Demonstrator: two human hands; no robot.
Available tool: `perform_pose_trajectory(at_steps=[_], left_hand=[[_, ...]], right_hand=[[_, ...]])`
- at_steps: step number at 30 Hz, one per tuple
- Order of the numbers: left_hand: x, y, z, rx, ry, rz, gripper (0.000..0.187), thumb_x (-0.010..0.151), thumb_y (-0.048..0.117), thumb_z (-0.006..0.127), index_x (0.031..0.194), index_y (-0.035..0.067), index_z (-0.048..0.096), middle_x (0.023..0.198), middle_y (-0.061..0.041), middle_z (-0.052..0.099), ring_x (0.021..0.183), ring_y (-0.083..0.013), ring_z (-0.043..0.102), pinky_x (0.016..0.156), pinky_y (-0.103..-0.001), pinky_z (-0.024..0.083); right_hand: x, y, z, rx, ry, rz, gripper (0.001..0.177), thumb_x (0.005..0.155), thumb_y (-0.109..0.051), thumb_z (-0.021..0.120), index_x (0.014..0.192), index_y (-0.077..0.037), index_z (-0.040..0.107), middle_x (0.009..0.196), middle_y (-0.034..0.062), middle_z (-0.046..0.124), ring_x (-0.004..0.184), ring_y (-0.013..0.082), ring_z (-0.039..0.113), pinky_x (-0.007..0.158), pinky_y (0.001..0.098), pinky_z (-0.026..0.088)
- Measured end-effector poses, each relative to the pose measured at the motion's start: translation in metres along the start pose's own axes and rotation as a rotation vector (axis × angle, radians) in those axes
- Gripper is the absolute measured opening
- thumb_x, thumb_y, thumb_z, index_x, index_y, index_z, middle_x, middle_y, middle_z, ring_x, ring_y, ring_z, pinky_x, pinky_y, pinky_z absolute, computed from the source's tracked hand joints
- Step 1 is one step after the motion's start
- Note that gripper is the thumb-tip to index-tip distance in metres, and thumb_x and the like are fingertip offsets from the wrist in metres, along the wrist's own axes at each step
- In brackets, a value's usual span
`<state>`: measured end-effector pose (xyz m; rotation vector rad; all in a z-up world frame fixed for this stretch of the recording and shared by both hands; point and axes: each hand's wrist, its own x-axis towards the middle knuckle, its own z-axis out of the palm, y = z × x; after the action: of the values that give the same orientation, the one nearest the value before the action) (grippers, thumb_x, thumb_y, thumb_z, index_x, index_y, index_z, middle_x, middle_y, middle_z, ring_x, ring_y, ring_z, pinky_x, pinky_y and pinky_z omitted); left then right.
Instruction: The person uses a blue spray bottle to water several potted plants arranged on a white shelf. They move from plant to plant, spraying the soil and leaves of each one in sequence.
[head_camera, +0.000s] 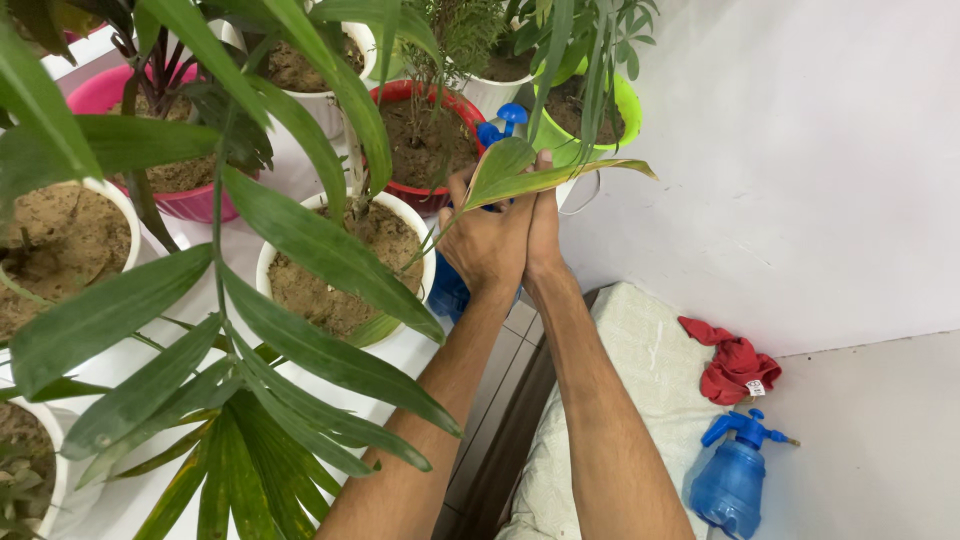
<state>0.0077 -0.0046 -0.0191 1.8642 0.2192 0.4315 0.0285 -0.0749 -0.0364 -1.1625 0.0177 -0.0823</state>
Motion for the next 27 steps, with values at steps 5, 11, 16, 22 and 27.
perform_pose_trajectory(at_steps=[5,11,16,22,27], left_hand=[[0.000,-0.002,0.000,-0.027,0.009,-0.005,0.058,0.075,0.059,0.079,0.113,0.015,0.074,0.124,0.003,0.065,0.095,-0.0300,0.063,0.083,-0.047,0.050],[0.000,0.000,-0.003,-0.023,-0.010,-0.123,0.068,0.073,0.061,0.080,0.118,0.011,0.066,0.107,-0.006,0.070,0.095,-0.0319,0.065,0.085,-0.049,0.049],[0.001,0.001,-0.006,-0.053,-0.013,-0.138,0.073,0.072,0.061,0.080,0.122,0.011,0.063,0.101,-0.015,0.071,0.096,-0.0350,0.066,0.086,-0.051,0.049],[0.002,0.001,-0.006,-0.044,0.019,-0.109,0.075,0.069,0.058,0.084,0.121,0.009,0.065,0.106,-0.014,0.070,0.097,-0.0357,0.066,0.086,-0.050,0.049],[0.002,-0.003,0.000,-0.026,0.079,0.042,0.062,0.076,0.056,0.084,0.115,0.008,0.070,0.126,-0.006,0.070,0.101,-0.0350,0.065,0.087,-0.050,0.049]], right_hand=[[-0.001,0.000,0.000,-0.023,0.022,0.023,0.064,0.098,-0.068,0.038,0.108,-0.009,0.064,0.089,0.0009,0.060,0.085,0.0126,0.058,0.078,0.0310,0.051],[0.004,0.011,-0.009,-0.031,-0.020,-0.031,0.072,0.110,-0.073,0.040,0.111,-0.005,0.064,0.088,0.0029,0.054,0.081,0.0157,0.051,0.073,0.0341,0.045],[0.005,0.011,-0.005,-0.027,0.039,0.018,0.079,0.093,-0.077,0.039,0.121,-0.007,0.064,0.105,0.0070,0.066,0.099,0.0188,0.062,0.090,0.0368,0.053],[0.001,0.004,0.000,-0.006,0.052,0.035,0.078,0.095,-0.075,0.041,0.120,-0.006,0.064,0.104,0.0066,0.065,0.097,0.0194,0.062,0.087,0.0365,0.054],[0.002,0.002,0.001,-0.006,0.093,0.023,0.065,0.096,-0.067,0.045,0.120,-0.009,0.064,0.106,0.0040,0.066,0.098,0.0174,0.063,0.088,0.0350,0.054]])
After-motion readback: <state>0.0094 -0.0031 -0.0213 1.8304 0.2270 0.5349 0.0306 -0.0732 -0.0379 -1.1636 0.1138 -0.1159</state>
